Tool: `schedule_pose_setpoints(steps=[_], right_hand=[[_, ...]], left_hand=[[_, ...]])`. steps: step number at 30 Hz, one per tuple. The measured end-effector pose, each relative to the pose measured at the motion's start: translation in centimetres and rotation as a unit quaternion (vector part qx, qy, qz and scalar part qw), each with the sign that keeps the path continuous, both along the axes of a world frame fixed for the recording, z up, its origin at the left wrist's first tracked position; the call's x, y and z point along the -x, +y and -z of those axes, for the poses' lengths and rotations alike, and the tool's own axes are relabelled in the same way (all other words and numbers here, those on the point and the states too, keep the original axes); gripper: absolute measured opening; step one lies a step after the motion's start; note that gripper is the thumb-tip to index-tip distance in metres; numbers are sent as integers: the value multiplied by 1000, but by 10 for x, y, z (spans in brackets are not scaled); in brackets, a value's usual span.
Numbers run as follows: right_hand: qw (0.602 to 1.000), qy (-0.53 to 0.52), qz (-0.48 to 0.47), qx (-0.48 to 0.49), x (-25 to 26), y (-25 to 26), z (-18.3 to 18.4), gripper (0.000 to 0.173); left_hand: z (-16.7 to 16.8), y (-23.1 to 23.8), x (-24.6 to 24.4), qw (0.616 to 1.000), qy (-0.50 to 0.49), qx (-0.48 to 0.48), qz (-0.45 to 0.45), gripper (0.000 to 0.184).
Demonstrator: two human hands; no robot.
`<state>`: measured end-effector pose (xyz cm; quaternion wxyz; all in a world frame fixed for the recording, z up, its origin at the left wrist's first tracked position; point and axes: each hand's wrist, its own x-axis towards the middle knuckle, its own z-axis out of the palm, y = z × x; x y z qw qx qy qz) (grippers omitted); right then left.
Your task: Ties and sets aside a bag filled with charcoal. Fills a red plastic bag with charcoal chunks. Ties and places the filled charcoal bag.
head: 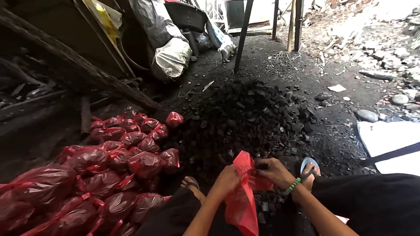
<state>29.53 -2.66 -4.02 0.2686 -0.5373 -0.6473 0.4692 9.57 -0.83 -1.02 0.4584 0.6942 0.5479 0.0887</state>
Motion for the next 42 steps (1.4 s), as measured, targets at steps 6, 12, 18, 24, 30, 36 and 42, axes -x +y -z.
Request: schedule_pose_setpoints(steps=[6, 12, 18, 24, 30, 36, 42], right_hand=[[992, 78, -14, 97, -9, -1, 39, 23], [904, 296, 217, 218, 1, -3, 45, 9], [877, 378, 191, 226, 37, -8, 32, 22], [926, 312, 151, 152, 35, 3, 25, 13], [985, -67, 156, -10, -10, 29, 59, 22], [986, -135, 19, 97, -23, 34, 82, 76], [980, 148, -89, 95, 18, 19, 28, 108]], left_hand=[[28, 24, 15, 963, 243, -118, -4, 30], [1, 11, 6, 985, 68, -130, -90, 27], [18, -2, -6, 976, -168, 129, -47, 32], [13, 2, 10, 957, -228, 82, -160, 12], [-8, 12, 42, 826, -442, 79, -341, 21], [1, 24, 28, 897, -290, -76, -324, 18], [12, 28, -5, 959, -1, -191, -207, 23]])
